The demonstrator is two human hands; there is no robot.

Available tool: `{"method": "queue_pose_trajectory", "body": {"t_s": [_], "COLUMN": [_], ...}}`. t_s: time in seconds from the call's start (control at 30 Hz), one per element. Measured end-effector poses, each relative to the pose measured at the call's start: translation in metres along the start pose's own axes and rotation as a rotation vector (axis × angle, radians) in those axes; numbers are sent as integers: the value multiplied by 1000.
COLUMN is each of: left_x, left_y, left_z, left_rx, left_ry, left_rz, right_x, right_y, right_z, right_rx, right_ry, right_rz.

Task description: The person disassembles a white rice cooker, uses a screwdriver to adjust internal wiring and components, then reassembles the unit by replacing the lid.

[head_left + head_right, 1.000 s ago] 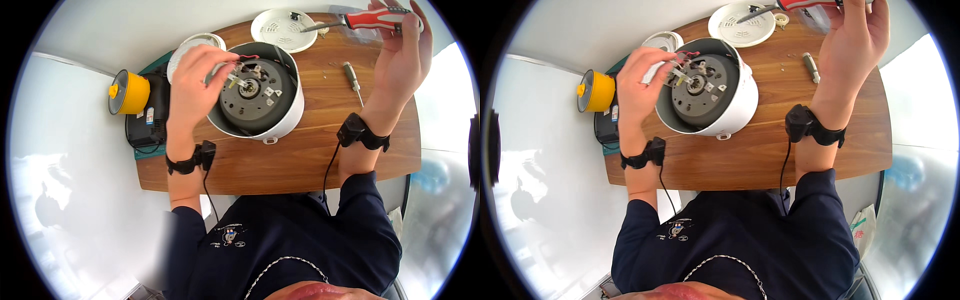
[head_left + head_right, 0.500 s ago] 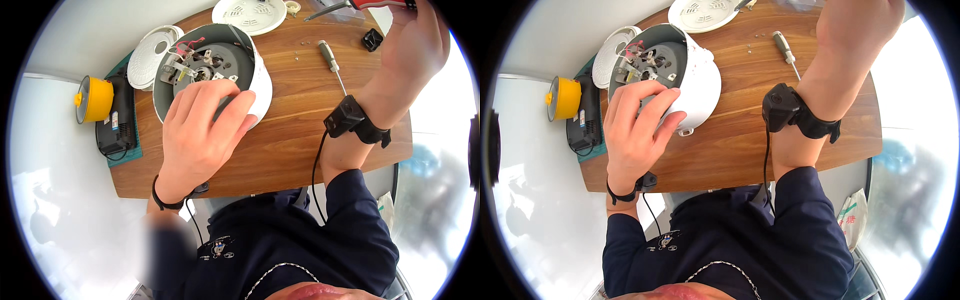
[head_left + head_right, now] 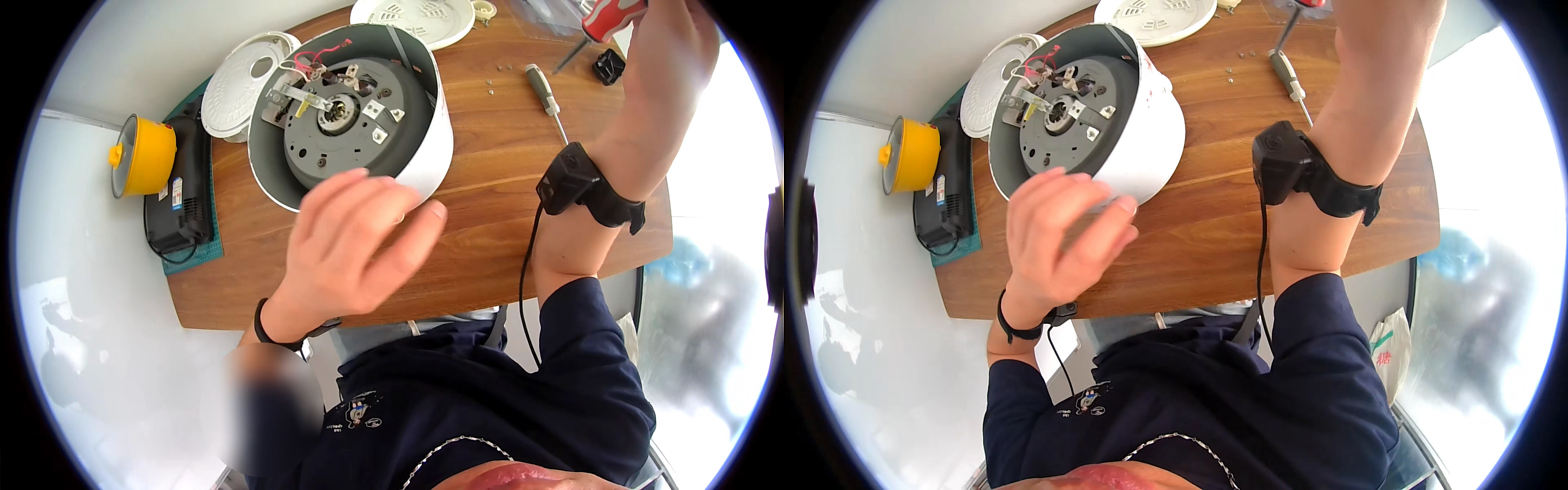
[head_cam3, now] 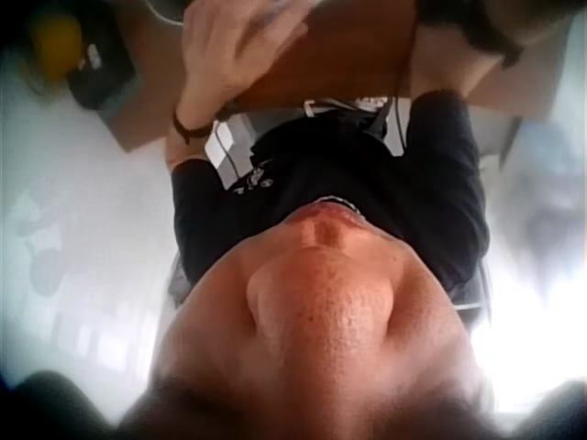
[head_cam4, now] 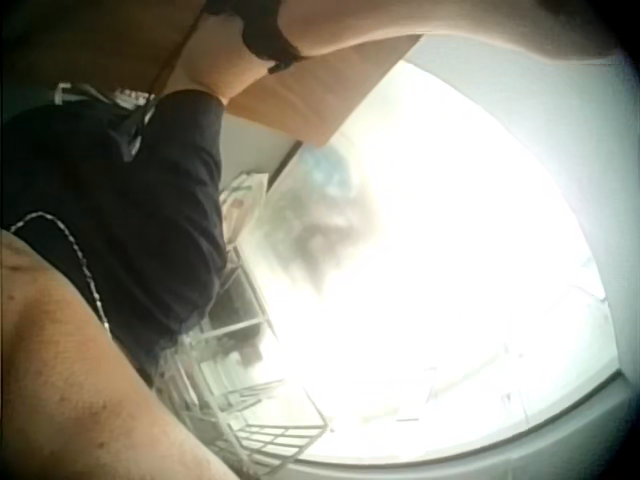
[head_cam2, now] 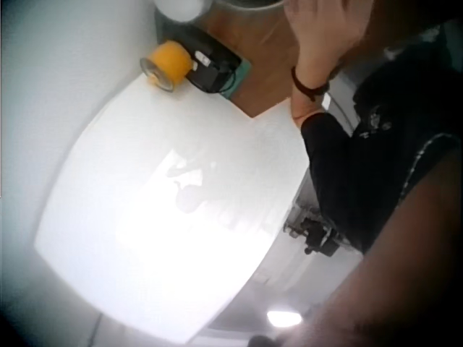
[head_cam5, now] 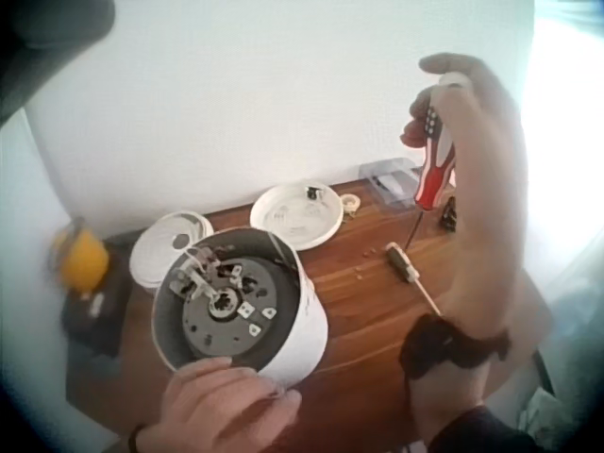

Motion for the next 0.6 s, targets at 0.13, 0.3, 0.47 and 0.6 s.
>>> {"method": "queue_pose_trajectory", "body": {"t_s": [0.13,0.3,0.47,0.6], "left_x": [-28,-43,-38,-34], "left_y": [22,41,51,51], "left_z": [-15,-10,-5,-5], "left_rx": [39,-59,-16,-22], "left_ry": [-36,7,83,85], "left_rz": [-153,-306,-321,-308], "right_x": [5,1,-7,-8], "right_y": [-4,-3,1,6], "right_z": [5,24,36,41], "right_rx": [-65,-74,-128,-105], "right_ry": [32,69,89,65], "right_rz": [80,108,104,109]}}
Point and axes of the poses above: each hand's wrist, its own y-axis away from the middle knuckle, its own z-axis out of the palm, x = y × z, the point moved 7 cm from there along -y, towards the middle knuckle, and after that the axes turned 12 degrees about y, right-handed, at the moved point
